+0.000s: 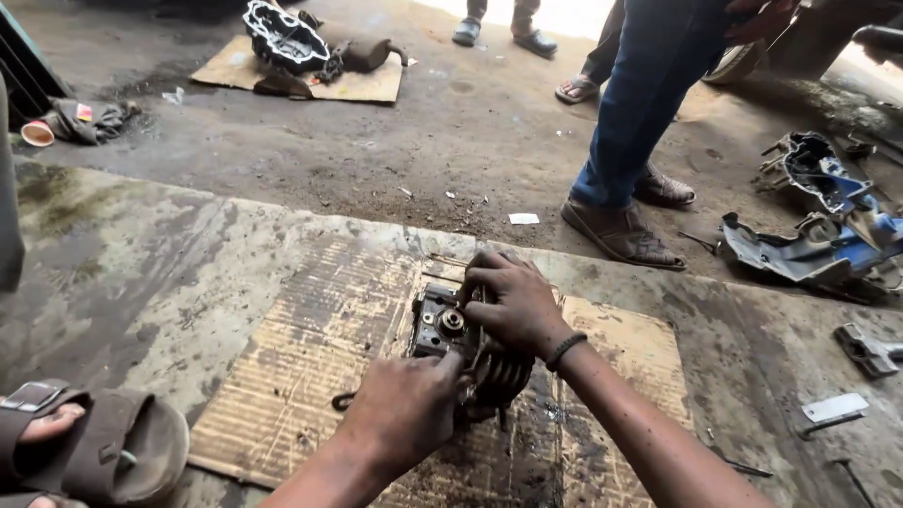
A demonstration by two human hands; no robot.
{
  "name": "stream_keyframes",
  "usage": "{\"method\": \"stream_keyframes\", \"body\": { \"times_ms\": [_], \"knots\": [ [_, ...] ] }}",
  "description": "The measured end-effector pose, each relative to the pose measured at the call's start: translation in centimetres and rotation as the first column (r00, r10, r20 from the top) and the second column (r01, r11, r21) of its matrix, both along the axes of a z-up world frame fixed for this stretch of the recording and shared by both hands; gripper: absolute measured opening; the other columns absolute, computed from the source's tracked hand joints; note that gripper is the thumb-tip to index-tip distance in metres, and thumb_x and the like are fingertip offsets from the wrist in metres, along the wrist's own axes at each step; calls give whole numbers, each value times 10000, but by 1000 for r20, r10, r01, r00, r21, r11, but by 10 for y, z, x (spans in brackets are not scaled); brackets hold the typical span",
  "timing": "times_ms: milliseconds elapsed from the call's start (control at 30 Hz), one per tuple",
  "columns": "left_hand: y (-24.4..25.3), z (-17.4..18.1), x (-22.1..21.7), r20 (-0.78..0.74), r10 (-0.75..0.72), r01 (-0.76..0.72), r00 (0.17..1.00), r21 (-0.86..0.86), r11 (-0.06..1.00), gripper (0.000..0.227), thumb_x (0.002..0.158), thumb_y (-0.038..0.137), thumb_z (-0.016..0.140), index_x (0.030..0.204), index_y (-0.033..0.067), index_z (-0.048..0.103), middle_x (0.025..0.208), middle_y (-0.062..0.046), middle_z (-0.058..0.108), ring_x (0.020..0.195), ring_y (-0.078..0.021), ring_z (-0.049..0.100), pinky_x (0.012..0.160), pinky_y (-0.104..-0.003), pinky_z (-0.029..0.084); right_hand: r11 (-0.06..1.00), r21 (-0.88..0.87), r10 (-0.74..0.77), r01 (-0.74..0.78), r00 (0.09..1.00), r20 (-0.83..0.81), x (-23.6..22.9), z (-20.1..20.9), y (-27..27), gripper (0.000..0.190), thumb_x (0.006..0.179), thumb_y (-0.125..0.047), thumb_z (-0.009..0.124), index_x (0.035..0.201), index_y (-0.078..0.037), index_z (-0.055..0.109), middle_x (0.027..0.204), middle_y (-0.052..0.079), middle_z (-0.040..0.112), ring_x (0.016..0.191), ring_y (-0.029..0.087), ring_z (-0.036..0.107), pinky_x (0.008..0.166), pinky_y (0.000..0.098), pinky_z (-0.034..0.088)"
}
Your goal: Cleaning and inspecting a small engine cylinder block using manual tools in an auto repair shop.
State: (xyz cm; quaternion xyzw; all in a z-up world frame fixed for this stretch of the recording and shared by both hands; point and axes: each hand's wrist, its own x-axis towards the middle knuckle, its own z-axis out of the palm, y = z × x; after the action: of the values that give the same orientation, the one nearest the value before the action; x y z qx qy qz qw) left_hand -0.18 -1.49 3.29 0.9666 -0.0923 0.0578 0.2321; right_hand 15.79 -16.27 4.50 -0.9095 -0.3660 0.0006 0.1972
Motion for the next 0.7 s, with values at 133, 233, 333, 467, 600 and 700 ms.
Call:
{"method": "stream_keyframes", "body": {
  "times_ms": [133, 233, 333, 467, 600, 700],
  "knots": [
    [-4, -9, 7, -58, -11, 22, 998, 193, 981, 194, 870, -23, 554, 1043, 40, 613, 675, -96, 697, 567, -257, 690, 549, -472, 549, 999, 30, -29, 30, 999, -29, 10, -12, 1, 349, 730, -383, 654, 985, -164, 749, 1161, -32, 637, 1172, 230, 589, 1063, 464, 428],
    [-9, 5, 4, -86, -23, 43, 996, 242, 969, 172, 928, 52, 561, 1097, 33, 586, 689, -128, 689, 567, -287, 675, 536, -472, 547, 993, 115, -6, 1, 999, 44, 8, -17, -2, 384, 704, -350, 691, 1033, -161, 744, 1289, -6, 601, 1171, 308, 550, 955, 516, 398],
    [-8, 19, 4, -134, 10, 15, 991, 179, 984, 183, 855, 69, 615, 1029, 14, 604, 683, -153, 682, 598, -306, 662, 555, -471, 552, 999, 33, 11, -11, 1000, 18, -5, 2, 4, 247, 741, -344, 669, 897, -167, 742, 1082, 18, 626, 1074, 262, 604, 1006, 434, 447],
    [-16, 26, 3, -272, 138, -106, 952, 129, 986, 156, 894, -43, 527, 815, 27, 642, 680, -152, 670, 581, -269, 661, 527, -426, 566, 994, 108, -1, -5, 999, 47, -5, -1, 7, 206, 728, -290, 658, 850, -148, 744, 1050, 5, 656, 1070, 251, 610, 1015, 426, 422],
    [-29, 26, 2, -411, 282, -345, 867, -85, 935, 120, 866, 26, 622, 758, 19, 673, 693, -153, 685, 599, -257, 664, 556, -417, 565, 988, 152, -41, 39, 999, 11, -8, -5, -1, 203, 750, -254, 638, 883, -130, 730, 1051, 15, 659, 1032, 259, 630, 980, 406, 455],
    [-27, 29, 7, -580, 332, -468, 744, -97, 878, 151, 897, 59, 645, 781, -18, 703, 709, -139, 696, 615, -235, 685, 566, -394, 595, 981, 191, -29, 23, 999, 27, -4, -4, 4, 210, 745, -243, 643, 881, -104, 721, 1053, 24, 665, 1034, 259, 641, 985, 408, 470]
  ]
}}
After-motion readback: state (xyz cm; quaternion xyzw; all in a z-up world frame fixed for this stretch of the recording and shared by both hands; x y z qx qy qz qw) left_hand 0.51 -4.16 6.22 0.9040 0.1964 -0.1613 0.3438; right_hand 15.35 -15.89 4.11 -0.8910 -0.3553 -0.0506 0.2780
